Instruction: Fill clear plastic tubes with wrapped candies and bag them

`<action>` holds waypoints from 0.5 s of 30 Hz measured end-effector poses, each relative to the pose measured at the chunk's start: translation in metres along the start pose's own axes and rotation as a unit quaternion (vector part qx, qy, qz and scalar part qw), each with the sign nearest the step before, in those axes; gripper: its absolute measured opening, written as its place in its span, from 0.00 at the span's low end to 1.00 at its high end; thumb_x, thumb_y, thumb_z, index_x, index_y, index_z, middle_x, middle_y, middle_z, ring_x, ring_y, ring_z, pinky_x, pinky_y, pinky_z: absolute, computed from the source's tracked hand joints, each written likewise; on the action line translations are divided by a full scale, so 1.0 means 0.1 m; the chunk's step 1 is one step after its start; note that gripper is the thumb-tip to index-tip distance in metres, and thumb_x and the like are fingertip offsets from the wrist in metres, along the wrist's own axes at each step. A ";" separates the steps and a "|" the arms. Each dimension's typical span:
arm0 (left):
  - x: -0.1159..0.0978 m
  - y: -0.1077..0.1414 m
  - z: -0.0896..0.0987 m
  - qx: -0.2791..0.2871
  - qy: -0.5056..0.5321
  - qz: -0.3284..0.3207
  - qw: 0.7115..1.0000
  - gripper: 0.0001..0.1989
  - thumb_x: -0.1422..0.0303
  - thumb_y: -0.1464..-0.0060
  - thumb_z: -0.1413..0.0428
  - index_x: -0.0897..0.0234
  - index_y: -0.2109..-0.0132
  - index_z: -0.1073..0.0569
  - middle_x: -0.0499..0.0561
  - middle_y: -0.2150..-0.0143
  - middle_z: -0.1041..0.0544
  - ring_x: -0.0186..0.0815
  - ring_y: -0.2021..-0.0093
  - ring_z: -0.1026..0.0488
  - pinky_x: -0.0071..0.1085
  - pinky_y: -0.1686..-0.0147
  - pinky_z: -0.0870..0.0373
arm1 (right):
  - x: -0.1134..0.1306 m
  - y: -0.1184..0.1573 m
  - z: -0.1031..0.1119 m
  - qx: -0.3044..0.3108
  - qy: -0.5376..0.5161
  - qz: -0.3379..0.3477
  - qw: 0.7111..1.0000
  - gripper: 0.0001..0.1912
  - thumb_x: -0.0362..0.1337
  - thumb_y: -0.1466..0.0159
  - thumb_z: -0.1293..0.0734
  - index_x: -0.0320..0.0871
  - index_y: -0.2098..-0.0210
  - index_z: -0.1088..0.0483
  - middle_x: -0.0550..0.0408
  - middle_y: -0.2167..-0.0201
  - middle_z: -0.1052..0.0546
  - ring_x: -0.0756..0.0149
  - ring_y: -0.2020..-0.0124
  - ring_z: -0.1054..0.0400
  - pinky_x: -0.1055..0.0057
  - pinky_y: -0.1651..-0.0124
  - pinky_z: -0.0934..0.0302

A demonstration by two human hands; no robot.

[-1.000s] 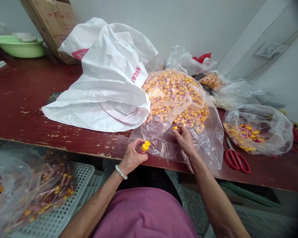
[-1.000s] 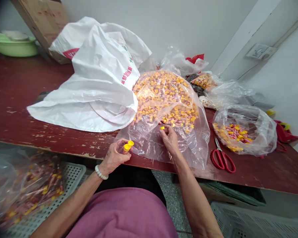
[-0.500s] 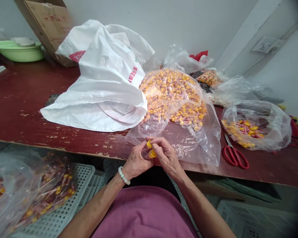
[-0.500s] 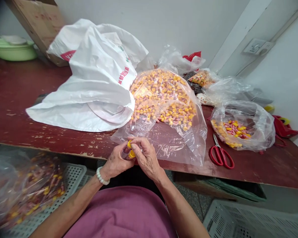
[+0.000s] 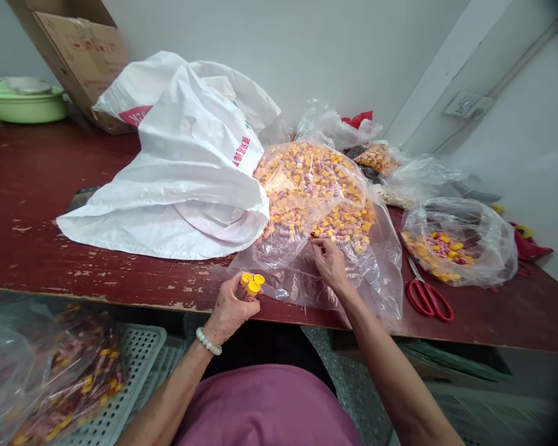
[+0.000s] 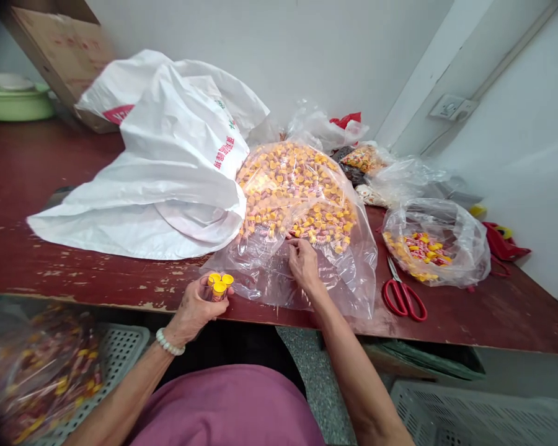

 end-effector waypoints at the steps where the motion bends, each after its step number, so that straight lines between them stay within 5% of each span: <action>1: 0.01 0.01 0.00 0.000 0.004 0.002 1.000 0.11 0.78 0.61 0.46 0.67 0.65 0.32 0.48 0.69 0.25 0.30 0.72 0.31 0.24 0.71 0.36 | -0.07 -0.16 -0.06 0.002 0.025 0.002 1.000 0.15 0.35 0.36 0.45 0.39 0.58 0.29 0.45 0.59 0.25 0.60 0.57 0.32 0.63 0.53 0.39; 8: -0.13 0.02 -0.01 0.000 -0.052 -0.045 0.998 0.11 0.79 0.62 0.47 0.67 0.66 0.31 0.47 0.69 0.27 0.31 0.69 0.31 0.25 0.68 0.35 | -0.07 -0.74 -0.48 0.055 0.079 0.001 0.995 0.12 0.28 0.44 0.37 0.36 0.61 0.28 0.35 0.57 0.28 0.48 0.54 0.35 0.57 0.54 0.42; 13: -0.16 0.01 0.00 -0.001 -0.053 -0.052 0.997 0.13 0.79 0.62 0.48 0.67 0.64 0.31 0.47 0.69 0.28 0.31 0.69 0.31 0.25 0.67 0.35 | -0.23 -0.56 -0.26 0.050 0.052 -0.032 0.997 0.13 0.34 0.38 0.40 0.37 0.55 0.32 0.44 0.65 0.27 0.58 0.65 0.32 0.63 0.61 0.39; 15: -0.15 0.00 -0.05 0.007 -0.043 -0.049 0.998 0.13 0.79 0.62 0.48 0.67 0.65 0.32 0.46 0.69 0.29 0.30 0.70 0.33 0.24 0.69 0.36 | -0.24 -0.31 -0.07 0.023 -0.039 -0.053 0.998 0.15 0.40 0.35 0.44 0.39 0.52 0.36 0.51 0.69 0.28 0.65 0.70 0.33 0.68 0.66 0.38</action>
Point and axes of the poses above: each hand's wrist, its own y-axis away from the middle knuckle, its own z-axis out of the back of the hand, x = y × z, the point moved 9 cm from there along -y, towards the middle knuckle
